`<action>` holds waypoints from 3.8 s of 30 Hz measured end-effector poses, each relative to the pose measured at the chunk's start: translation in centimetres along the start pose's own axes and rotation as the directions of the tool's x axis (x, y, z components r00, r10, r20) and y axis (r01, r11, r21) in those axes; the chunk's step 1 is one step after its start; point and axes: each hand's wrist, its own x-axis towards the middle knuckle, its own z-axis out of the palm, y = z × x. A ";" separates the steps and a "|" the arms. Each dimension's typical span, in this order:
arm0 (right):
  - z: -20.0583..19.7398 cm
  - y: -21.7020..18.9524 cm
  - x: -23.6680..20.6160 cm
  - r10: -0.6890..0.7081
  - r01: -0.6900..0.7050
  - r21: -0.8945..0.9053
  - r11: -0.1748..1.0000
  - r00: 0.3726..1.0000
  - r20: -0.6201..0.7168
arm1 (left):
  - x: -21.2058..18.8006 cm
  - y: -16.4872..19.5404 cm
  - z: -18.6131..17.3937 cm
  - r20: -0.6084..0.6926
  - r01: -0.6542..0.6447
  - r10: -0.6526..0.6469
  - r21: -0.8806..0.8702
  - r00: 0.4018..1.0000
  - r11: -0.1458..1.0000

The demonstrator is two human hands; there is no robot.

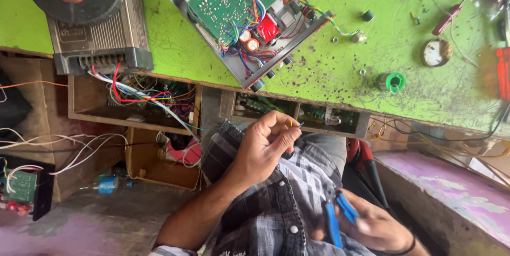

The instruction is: The person solders a small black circuit board and a multi-wire connector using a soldering iron and solder wire. They strip wire ends with pliers, tin the wires, and solder them to the connector. The person then places the small board into a larger metal chassis containing a green PCB.

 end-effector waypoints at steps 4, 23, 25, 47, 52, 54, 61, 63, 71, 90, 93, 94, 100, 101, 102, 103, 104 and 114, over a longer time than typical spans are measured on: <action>0.3 -1.2 -1.6 -0.195 0.199 -0.078 0.977 0.979 0.058 | -0.3 0.6 0.2 0.068 0.010 -0.015 0.075 0.998 0.997; 4.2 -6.3 7.9 -0.695 -0.163 -0.958 -0.235 0.718 0.048 | -1.0 2.7 0.4 0.111 -0.138 0.105 0.359 0.988 0.923; 4.3 -6.1 7.9 -0.695 -0.152 -0.964 -0.220 0.718 0.045 | -1.0 2.7 0.3 0.103 -0.115 0.084 0.350 0.991 0.930; 3.9 -4.8 8.6 -0.662 -0.170 -0.976 -0.134 0.749 -0.039 | -1.0 2.2 -0.2 0.106 -0.132 0.098 0.384 0.990 0.914; 3.6 -4.8 8.5 -0.632 -0.186 -0.978 -0.097 0.770 -0.084 | -1.0 2.6 -0.1 0.088 -0.093 0.062 0.412 0.994 0.906; 3.4 -4.7 8.6 -0.616 -0.193 -0.979 -0.067 0.780 -0.112 | -1.1 2.8 0.0 0.076 -0.050 0.019 0.422 0.997 0.905; 2.5 -4.0 8.5 -0.607 -0.164 -0.986 -0.042 0.788 -0.105 | -0.9 3.1 -0.3 0.096 -0.088 0.045 0.505 0.994 0.859; 1.8 -3.6 8.4 -0.616 -0.152 -0.988 -0.041 0.782 -0.095 | -1.0 2.7 -0.6 0.125 -0.102 0.043 0.510 0.991 0.854; -0.7 -2.0 9.1 -0.539 0.519 0.222 0.826 0.841 0.040 | -1.0 0.1 -1.6 0.225 0.227 -0.186 -0.170 0.956 0.959; 3.0 -4.6 9.6 -0.706 -0.082 -0.994 -0.071 0.708 -0.008 | -1.3 2.0 0.3 0.076 -0.084 0.060 0.378 0.995 0.922; 3.6 -4.7 10.0 -0.713 -0.075 -0.995 -0.065 0.702 -0.006 | -1.3 1.9 0.2 0.082 -0.064 0.036 0.382 0.996 0.922; 3.7 -4.7 10.1 -0.713 -0.099 -0.993 -0.064 0.701 -0.024 | -1.2 1.8 0.2 0.081 -0.054 0.025 0.386 0.996 0.921; 3.5 -4.6 10.1 -0.711 -0.132 -0.982 -0.132 0.703 0.000 | -1.2 1.9 0.2 0.071 -0.055 0.027 0.416 0.997 0.908; 3.5 -4.5 10.1 -0.715 -0.133 -0.982 -0.136 0.699 0.005 | -1.2 1.9 0.2 0.077 -0.084 0.056 0.420 0.995 0.904; 3.5 -4.5 10.1 -0.718 -0.132 -0.981 -0.142 0.696 0.010 | -1.2 2.0 0.2 0.083 -0.113 0.086 0.424 0.993 0.898; 3.5 -4.4 10.2 -0.717 -0.140 -0.982 -0.128 0.697 -0.006 | -1.2 2.0 0.2 0.090 -0.142 0.114 0.429 0.989 0.892; 3.5 -4.4 10.2 -0.715 -0.149 -0.982 -0.113 0.699 -0.024 | -1.2 2.1 0.3 0.088 -0.131 0.103 0.427 0.991 0.894; 1.3 -2.2 9.5 -0.640 -0.157 -0.968 0.197 0.728 -0.248 | -1.2 1.5 -0.6 0.185 -0.087 0.020 0.360 0.983 0.929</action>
